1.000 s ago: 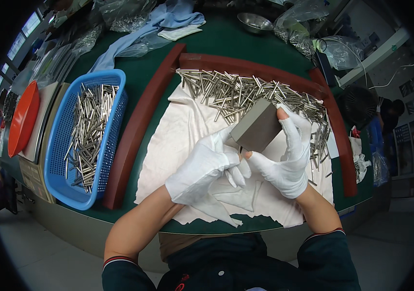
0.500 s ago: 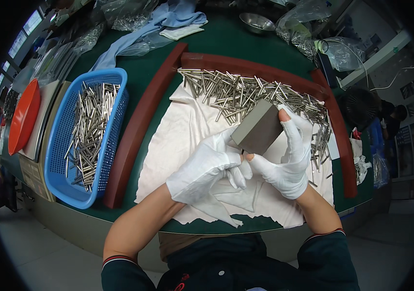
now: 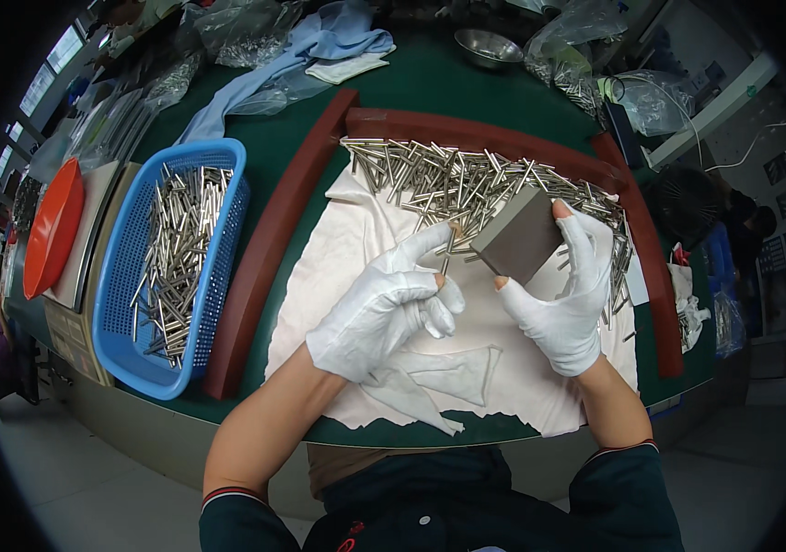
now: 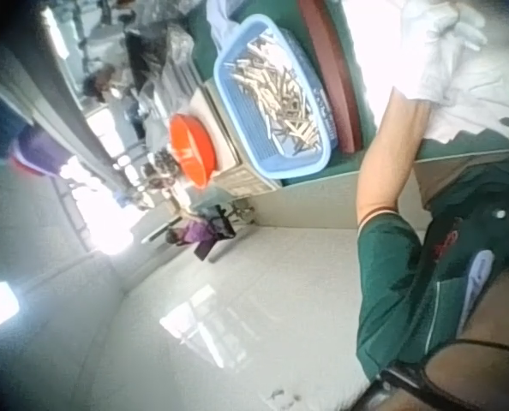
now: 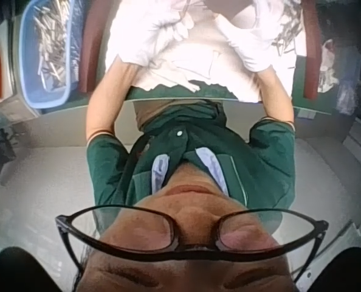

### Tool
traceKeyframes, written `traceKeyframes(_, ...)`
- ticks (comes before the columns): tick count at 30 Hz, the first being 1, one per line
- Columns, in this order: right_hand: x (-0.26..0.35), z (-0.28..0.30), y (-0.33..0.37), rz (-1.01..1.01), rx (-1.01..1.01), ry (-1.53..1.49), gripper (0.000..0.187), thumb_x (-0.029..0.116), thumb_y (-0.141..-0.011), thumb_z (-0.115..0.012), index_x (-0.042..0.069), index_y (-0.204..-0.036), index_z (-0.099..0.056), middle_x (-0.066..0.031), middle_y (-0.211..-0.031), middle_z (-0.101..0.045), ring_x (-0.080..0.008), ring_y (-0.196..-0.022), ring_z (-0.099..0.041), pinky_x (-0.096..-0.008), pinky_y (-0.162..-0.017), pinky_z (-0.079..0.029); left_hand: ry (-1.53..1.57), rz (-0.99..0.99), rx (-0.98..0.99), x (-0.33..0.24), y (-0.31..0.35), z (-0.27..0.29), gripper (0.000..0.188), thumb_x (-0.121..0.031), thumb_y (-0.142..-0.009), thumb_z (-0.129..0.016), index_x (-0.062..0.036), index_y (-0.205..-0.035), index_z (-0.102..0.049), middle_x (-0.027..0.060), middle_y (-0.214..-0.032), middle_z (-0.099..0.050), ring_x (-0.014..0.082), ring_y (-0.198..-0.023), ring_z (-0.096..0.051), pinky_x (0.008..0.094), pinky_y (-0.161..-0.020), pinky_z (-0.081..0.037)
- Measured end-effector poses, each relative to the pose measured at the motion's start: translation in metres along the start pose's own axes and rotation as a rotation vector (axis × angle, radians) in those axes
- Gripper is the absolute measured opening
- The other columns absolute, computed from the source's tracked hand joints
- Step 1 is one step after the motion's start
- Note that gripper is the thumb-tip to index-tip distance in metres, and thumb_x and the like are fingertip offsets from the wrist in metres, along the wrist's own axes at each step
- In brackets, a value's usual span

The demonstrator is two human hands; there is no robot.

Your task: Polishing small metal pins using an abrasive block.

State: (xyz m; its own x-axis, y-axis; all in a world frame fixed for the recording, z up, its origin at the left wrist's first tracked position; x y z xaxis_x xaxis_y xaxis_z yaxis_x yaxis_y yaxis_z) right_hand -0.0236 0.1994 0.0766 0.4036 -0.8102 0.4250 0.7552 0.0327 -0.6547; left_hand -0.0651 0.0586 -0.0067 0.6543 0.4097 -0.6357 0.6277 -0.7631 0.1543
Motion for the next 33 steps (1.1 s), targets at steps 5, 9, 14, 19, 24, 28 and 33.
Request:
traceKeyframes(5,0.009,-0.002,0.002,0.042,-0.010,-0.011,0.087,0.009,-0.057,-0.080,0.001,-0.134,-0.041,-0.0145,-0.116,-0.044,-0.0260,-0.101,-0.050,-0.0354,-0.083,-0.045,0.094,0.021,0.036,0.004,-0.001,-0.003,0.068,-0.006,-0.087,-0.052,0.0014,-0.144,-0.015,0.0166,-0.081,-0.061,0.0180,-0.062,-0.063,0.0248,-0.061,-0.052)
traceKeyframes(9,0.017,-0.005,0.001,0.107,-0.009,-0.004,0.088,0.009,-0.056,-0.081,0.001,-0.134,-0.041,-0.0149,-0.117,-0.045,-0.0263,-0.101,-0.051,-0.0357,-0.083,-0.045,0.074,-0.001,0.035,0.005,-0.003,-0.004,0.068,-0.005,-0.087,-0.051,-0.0004,-0.144,-0.016,0.0168,-0.083,-0.060,0.0179,-0.062,-0.063,0.0251,-0.061,-0.053)
traceKeyframes(14,0.032,-0.009,0.000,0.261,-0.031,0.105,0.094,0.010,-0.053,-0.081,0.003,-0.136,-0.039,-0.0183,-0.122,-0.046,-0.0291,-0.099,-0.052,-0.0379,-0.077,-0.046,0.026,0.030,-0.004,0.003,-0.001,-0.013,0.068,-0.006,-0.086,-0.052,-0.0010,-0.144,-0.017,0.0155,-0.086,-0.060,0.0162,-0.058,-0.059,0.0245,-0.060,-0.052)
traceKeyframes(19,0.030,-0.009,-0.002,0.404,-0.005,0.113,0.095,0.007,-0.050,-0.078,0.005,-0.137,-0.039,-0.0180,-0.122,-0.047,-0.0309,-0.095,-0.053,-0.0386,-0.074,-0.045,0.161,-0.030,0.154,-0.016,0.004,-0.009,0.071,-0.009,-0.084,-0.054,-0.0061,-0.145,-0.019,0.0120,-0.078,-0.061,0.0150,-0.056,-0.056,0.0226,-0.054,-0.049)
traceKeyframes(24,0.013,0.003,0.000,0.164,-0.045,0.073,0.088,0.010,-0.055,-0.080,0.003,-0.134,-0.040,-0.0154,-0.122,-0.045,-0.0278,-0.104,-0.049,-0.0380,-0.087,-0.041,0.148,-0.036,0.097,-0.013,0.005,-0.011,0.069,-0.007,-0.084,-0.053,-0.0111,-0.146,-0.022,0.0100,-0.076,-0.060,0.0129,-0.062,-0.059,0.0215,-0.054,-0.046)
traceKeyframes(28,-0.007,0.005,0.000,0.005,-0.088,0.004,0.083,0.011,-0.058,-0.079,0.002,-0.132,-0.043,-0.0145,-0.117,-0.046,-0.0272,-0.103,-0.049,-0.0363,-0.087,-0.042,0.129,-0.009,-0.020,-0.010,0.004,-0.010,0.074,-0.004,-0.079,-0.055,-0.0072,-0.145,-0.022,0.0079,-0.065,-0.049,0.0142,-0.047,-0.044,0.0238,-0.044,-0.037)
traceKeyframes(33,-0.009,0.004,0.002,-0.056,-0.083,-0.106,0.081,0.012,-0.058,-0.079,0.003,-0.131,-0.044,-0.0138,-0.116,-0.046,-0.0263,-0.103,-0.050,-0.0356,-0.086,-0.044,0.197,0.029,0.015,-0.002,0.000,-0.012,0.073,-0.004,-0.080,-0.054,-0.0084,-0.146,-0.021,0.0069,-0.062,-0.046,0.0138,-0.045,-0.042,0.0234,-0.043,-0.035)
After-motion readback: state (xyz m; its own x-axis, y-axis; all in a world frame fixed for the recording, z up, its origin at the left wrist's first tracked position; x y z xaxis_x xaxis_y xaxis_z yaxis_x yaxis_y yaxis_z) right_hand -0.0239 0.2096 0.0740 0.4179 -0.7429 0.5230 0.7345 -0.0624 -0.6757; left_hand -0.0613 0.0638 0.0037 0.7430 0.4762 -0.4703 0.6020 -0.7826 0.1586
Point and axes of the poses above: each hand's wrist, its own y-axis away from the middle knuckle, its own z-axis out of the back of the hand, x = y × z, the point moved 9 cm from there along -y, towards the middle knuckle
